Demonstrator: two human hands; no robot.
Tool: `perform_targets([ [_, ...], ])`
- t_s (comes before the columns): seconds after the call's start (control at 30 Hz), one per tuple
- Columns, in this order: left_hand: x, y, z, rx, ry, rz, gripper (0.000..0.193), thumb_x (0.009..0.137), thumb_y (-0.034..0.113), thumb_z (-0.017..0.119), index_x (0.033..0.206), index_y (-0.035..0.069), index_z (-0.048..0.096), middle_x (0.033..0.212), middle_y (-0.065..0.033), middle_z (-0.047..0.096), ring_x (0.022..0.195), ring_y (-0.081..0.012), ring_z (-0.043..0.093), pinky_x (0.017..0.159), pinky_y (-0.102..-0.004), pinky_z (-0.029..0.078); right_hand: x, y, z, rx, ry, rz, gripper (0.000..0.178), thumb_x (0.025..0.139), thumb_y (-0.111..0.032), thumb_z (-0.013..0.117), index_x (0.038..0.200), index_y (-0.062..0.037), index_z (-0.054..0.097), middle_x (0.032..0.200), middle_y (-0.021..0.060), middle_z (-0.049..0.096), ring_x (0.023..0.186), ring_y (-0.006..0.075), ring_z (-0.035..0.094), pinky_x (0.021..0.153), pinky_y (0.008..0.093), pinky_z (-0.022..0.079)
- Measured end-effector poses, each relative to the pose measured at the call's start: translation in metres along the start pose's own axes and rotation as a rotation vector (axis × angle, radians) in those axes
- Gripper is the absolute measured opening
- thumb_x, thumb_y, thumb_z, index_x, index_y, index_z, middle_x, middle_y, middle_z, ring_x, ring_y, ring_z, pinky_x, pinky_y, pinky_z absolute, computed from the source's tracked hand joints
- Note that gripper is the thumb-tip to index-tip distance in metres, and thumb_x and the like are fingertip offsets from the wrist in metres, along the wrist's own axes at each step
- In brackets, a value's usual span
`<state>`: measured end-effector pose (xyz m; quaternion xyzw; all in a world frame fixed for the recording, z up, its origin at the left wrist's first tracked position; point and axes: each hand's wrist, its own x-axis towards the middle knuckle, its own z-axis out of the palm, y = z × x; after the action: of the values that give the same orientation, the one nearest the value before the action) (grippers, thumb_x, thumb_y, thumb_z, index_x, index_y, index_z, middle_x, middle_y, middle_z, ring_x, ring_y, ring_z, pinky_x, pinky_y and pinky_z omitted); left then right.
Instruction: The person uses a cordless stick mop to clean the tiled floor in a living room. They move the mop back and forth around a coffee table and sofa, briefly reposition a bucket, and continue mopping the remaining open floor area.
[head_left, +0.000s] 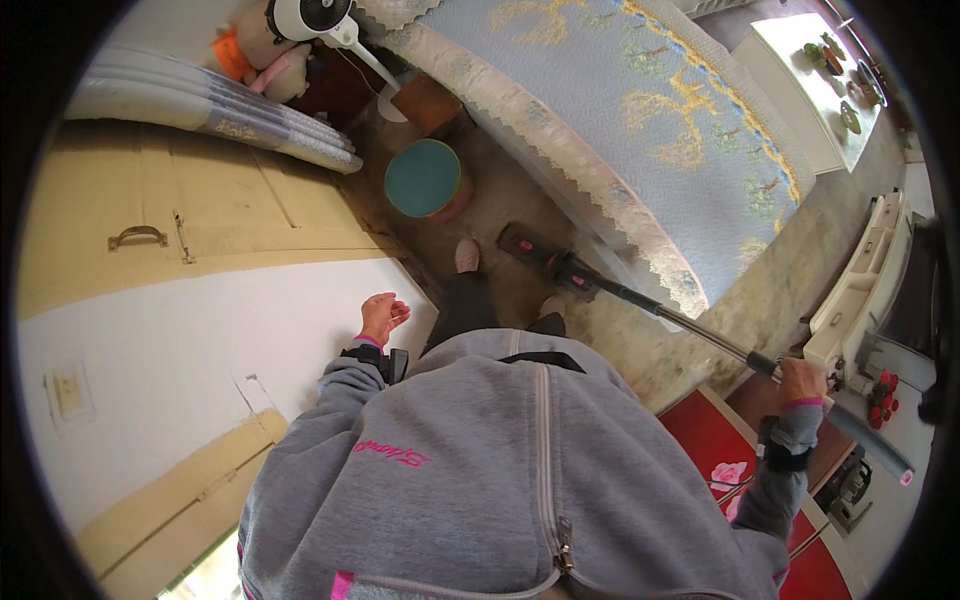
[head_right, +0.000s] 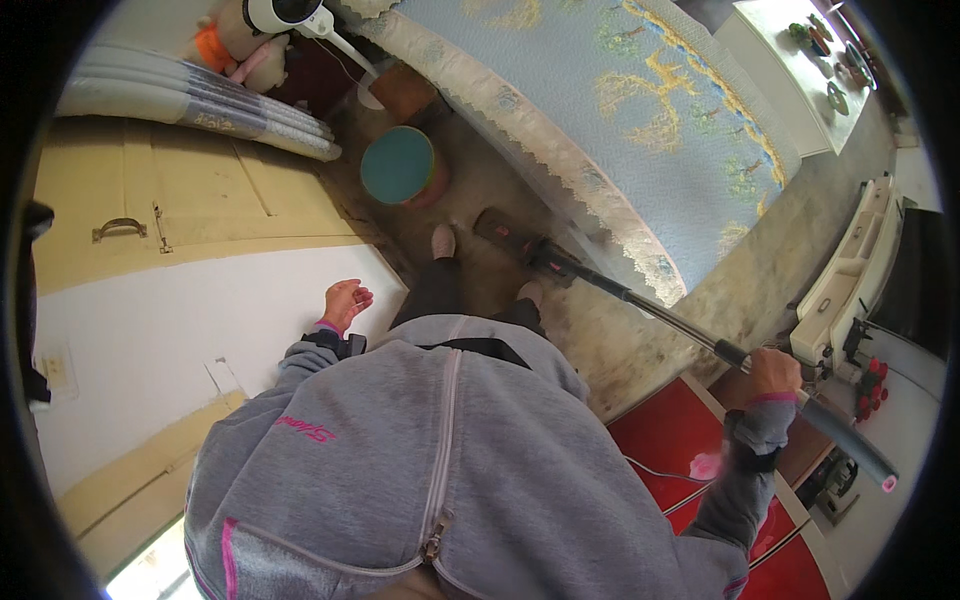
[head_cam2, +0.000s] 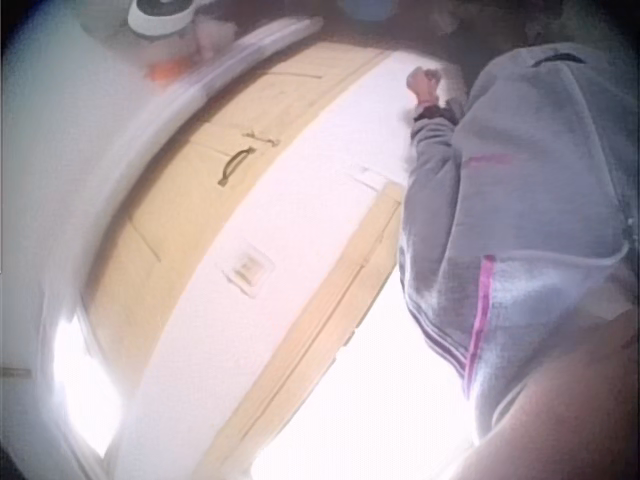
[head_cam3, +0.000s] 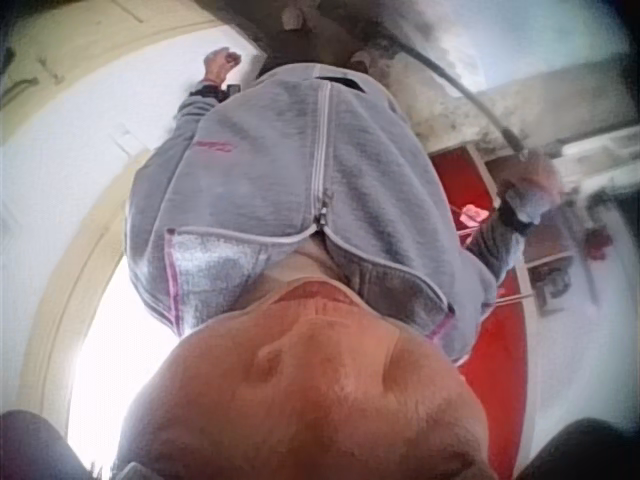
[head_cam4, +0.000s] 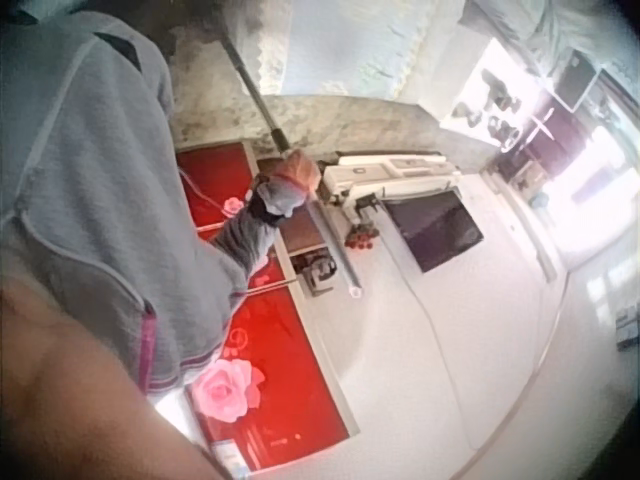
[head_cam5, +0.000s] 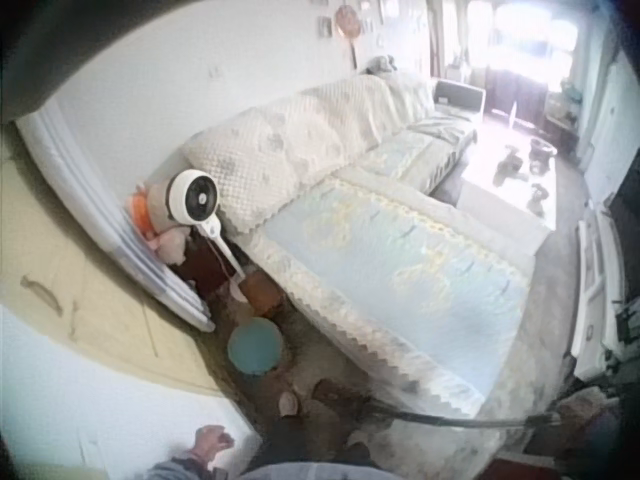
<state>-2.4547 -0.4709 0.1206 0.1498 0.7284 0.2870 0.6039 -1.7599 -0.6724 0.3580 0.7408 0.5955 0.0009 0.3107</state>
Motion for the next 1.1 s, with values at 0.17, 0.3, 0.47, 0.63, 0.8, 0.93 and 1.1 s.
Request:
perform_targets([
  [0.17, 0.041, 0.0, -0.014, 0.03, -0.058, -0.15, 0.017, 0.087, 0.01, 0.05, 0.101, 0.001, 0.048, 0.082, -0.0147, 0.057, 0.07, -0.0265, 0.061, 0.065, -0.0406, 0.056, 0.005, -0.04, -0.01, 0.066, -0.277, 0.074, 0.008, 0.065, -0.011, 0.061, 0.071, -0.0078, 0.065, 0.076, 0.0148, 0.064, 0.076, 0.0315, 0.064, 0.065, 0.0409, 0.051],
  [0.3, 0.092, 0.029, -0.012, 0.12, -0.117, -0.196, 0.018, 0.088, 0.01, 0.048, 0.103, 0.001, 0.047, 0.084, -0.0145, 0.057, 0.071, -0.0255, 0.061, 0.065, -0.0399, 0.056, -0.009, -0.088, -0.028, 0.228, -0.523, 0.062, 0.019, 0.061, -0.015, 0.069, 0.078, -0.0066, 0.065, 0.076, 0.0166, 0.064, 0.078, 0.0314, 0.064, 0.066, 0.0407, 0.051],
  [0.47, 0.148, 0.085, -0.004, 0.142, -0.262, -0.13, 0.022, 0.088, 0.008, 0.045, 0.108, 0.001, 0.047, 0.084, -0.0136, 0.056, 0.072, -0.0239, 0.061, 0.065, -0.038, 0.055, -0.006, -0.194, -0.03, 0.725, -0.953, 0.262, 0.029, 0.064, -0.018, 0.076, 0.082, -0.0042, 0.058, 0.066, 0.0115, 0.062, 0.052, 0.0242, 0.062, 0.045, 0.0364, 0.048],
  [0.63, 0.181, 0.104, -0.012, 0.133, -0.276, -0.116, 0.023, 0.088, 0.009, 0.045, 0.11, 0.001, 0.047, 0.086, -0.0139, 0.055, 0.071, -0.0245, 0.061, 0.064, -0.0375, 0.055, -0.038, -0.246, -0.064, 1.278, -1.139, 0.501, 0.023, 0.073, 0.002, 0.064, 0.078, -0.0061, 0.042, 0.053, 0.0037, 0.041, 0.039, 0.0131, 0.043, 0.034, 0.0299, 0.034],
  [0.8, 0.189, 0.091, -0.022, 0.155, -0.167, -0.228, 0.02, 0.088, 0.011, 0.048, 0.106, 0.003, 0.047, 0.081, -0.0131, 0.055, 0.067, -0.0249, 0.062, 0.06, -0.0371, 0.055, -0.055, -0.222, -0.098, 1.524, -1.168, 0.599, 0.023, 0.075, 0.003, 0.064, 0.077, -0.0054, 0.043, 0.055, 0.0039, 0.043, 0.042, 0.0114, 0.043, 0.035, 0.0293, 0.033],
  [0.93, 0.172, 0.095, -0.021, 0.102, -0.157, -0.167, 0.021, 0.087, 0.01, 0.048, 0.106, 0.003, 0.048, 0.08, -0.013, 0.056, 0.068, -0.0244, 0.062, 0.062, -0.0368, 0.055, -0.048, -0.217, -0.057, 1.406, -1.135, 0.598, 0.02, 0.076, 0.002, 0.063, 0.078, -0.005, 0.043, 0.056, 0.0045, 0.045, 0.042, 0.012, 0.044, 0.035, 0.0299, 0.035],
  [1.1, 0.145, 0.108, -0.025, 0.048, -0.158, -0.098, 0.023, 0.086, 0.007, 0.047, 0.108, 0.001, 0.049, 0.082, -0.0131, 0.056, 0.07, -0.024, 0.061, 0.064, -0.0374, 0.054, -0.025, -0.186, 0.021, 1.316, -1.199, 0.246, 0.025, 0.075, -0.004, 0.067, 0.078, -0.0043, 0.042, 0.057, 0.0059, 0.047, 0.045, 0.0133, 0.049, 0.037, 0.031, 0.039],
])
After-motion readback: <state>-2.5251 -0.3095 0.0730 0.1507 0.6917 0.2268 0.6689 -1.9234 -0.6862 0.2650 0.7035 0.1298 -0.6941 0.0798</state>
